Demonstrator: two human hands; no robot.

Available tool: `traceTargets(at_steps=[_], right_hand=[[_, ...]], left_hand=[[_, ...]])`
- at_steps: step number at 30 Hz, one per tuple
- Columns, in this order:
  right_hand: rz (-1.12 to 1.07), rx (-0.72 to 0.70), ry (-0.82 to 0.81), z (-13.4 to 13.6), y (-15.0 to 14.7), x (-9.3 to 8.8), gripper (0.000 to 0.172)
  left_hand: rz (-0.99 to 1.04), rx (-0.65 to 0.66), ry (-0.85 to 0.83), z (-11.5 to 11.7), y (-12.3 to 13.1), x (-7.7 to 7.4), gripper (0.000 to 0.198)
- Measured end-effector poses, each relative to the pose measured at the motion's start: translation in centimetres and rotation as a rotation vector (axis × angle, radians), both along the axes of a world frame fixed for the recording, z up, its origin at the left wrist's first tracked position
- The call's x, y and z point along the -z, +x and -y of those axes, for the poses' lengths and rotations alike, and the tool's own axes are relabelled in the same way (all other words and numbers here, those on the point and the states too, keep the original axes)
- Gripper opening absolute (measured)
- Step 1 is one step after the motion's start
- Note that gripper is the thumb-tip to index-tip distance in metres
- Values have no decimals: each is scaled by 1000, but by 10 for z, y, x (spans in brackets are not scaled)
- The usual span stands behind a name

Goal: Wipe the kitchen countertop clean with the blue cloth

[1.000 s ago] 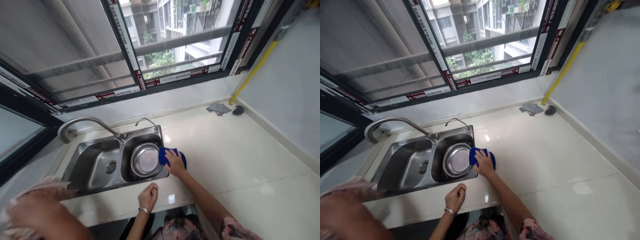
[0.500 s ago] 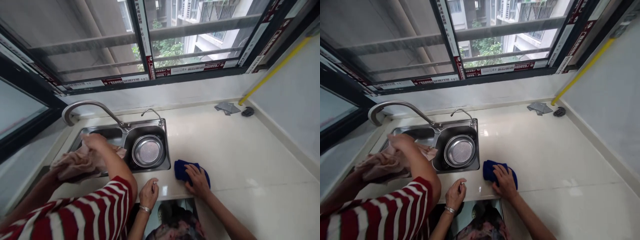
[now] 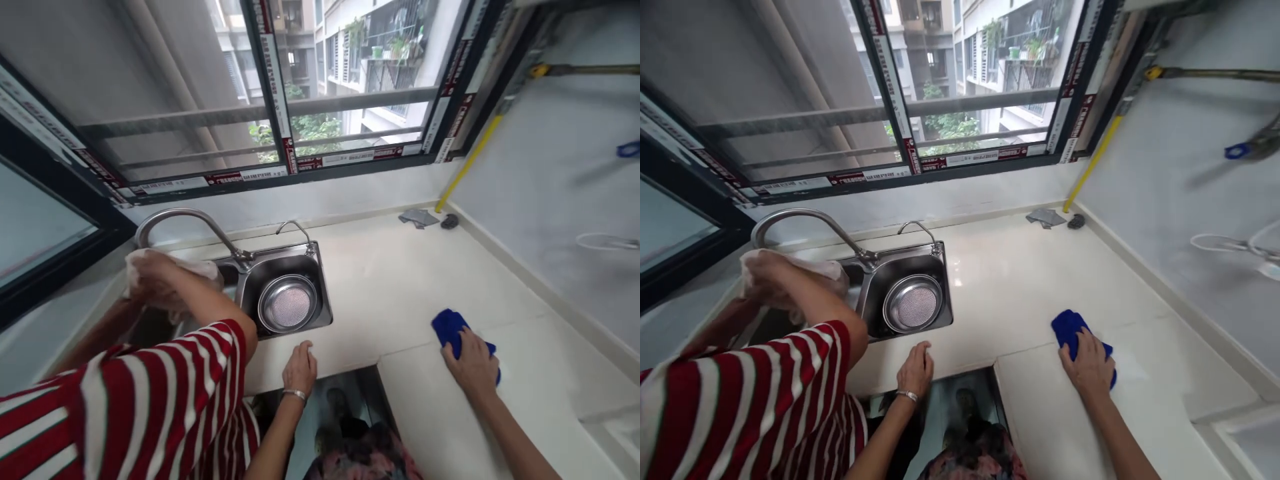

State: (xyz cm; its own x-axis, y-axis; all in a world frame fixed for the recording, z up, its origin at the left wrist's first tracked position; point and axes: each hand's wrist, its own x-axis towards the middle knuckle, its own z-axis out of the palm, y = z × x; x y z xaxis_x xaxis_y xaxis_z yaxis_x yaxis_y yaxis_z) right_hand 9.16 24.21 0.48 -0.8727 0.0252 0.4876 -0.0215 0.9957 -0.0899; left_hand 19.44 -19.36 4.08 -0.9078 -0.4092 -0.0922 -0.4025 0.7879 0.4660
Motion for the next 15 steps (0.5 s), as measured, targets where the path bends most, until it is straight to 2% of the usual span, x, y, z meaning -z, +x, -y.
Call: traceTargets(at_steps=[3, 6, 11, 15], right_hand=[[9, 131, -9, -29, 42, 7, 49], [35, 233, -35, -43, 67, 8, 51], [57, 270, -55, -43, 66, 1, 54], [83, 287, -84, -43, 62, 2, 53]], left_hand=[[36, 6, -20, 1, -5, -4, 35], [69, -34, -44, -2, -10, -6, 37], [104, -116, -62, -11, -16, -12, 40], [130, -154, -61, -13, -18, -19, 40]])
